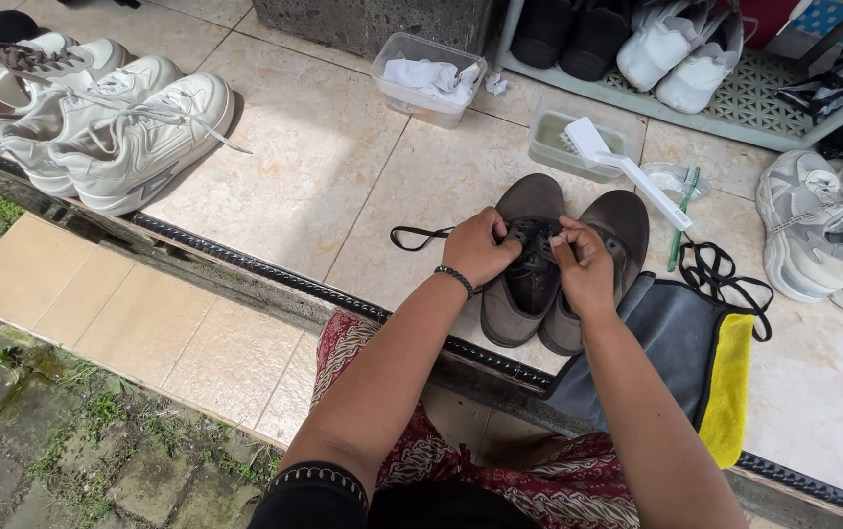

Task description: A person is carefully threading laces through the eyelets of a brown leather shoe.

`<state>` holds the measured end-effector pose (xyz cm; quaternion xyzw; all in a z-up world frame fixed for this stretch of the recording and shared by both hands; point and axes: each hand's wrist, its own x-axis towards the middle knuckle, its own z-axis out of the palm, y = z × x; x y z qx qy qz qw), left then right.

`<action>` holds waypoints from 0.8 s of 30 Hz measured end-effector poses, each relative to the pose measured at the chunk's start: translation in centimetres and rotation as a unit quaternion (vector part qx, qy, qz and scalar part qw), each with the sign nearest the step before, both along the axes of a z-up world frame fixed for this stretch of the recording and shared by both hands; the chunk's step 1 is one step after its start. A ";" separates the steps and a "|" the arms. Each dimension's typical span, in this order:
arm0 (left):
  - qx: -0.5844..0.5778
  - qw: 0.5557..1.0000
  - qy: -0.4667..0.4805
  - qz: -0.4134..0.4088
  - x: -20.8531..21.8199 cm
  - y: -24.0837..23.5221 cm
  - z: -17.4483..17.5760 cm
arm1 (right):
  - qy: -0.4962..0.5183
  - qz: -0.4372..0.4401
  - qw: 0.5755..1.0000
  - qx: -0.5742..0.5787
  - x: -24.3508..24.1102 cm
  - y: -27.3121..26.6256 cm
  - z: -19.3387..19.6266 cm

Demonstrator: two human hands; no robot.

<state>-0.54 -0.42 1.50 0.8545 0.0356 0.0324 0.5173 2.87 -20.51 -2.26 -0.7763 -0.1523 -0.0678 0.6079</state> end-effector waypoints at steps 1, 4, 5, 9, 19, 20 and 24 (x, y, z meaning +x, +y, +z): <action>0.000 1.000 0.001 0.000 -0.2 0.1 0.1 | 0.001 0.000 1.000 0.000 0.1 -0.3 -0.6; -0.006 1.000 0.002 -0.010 -0.5 0.3 0.5 | 0.040 -0.041 0.994 0.089 1.2 -1.2 -2.5; -0.007 1.000 -0.002 -0.006 -0.7 0.2 0.6 | 0.053 -0.031 0.989 0.138 1.8 -1.5 -3.3; 0.003 1.000 -0.001 -0.018 -1.0 0.1 1.6 | 0.034 0.029 0.993 0.108 -0.2 -0.4 -0.3; 0.198 0.965 -0.161 0.053 -0.3 -5.0 -0.8 | -0.012 -0.043 0.998 0.046 0.5 -0.3 -2.3; 0.194 0.960 -0.193 0.062 -0.6 -5.6 -0.8 | -0.019 -0.042 0.998 0.037 0.3 -0.4 -1.8; 0.162 0.946 -0.273 0.057 -1.3 -6.1 -0.4 | -0.036 -0.067 0.996 0.040 -0.4 -0.4 -0.3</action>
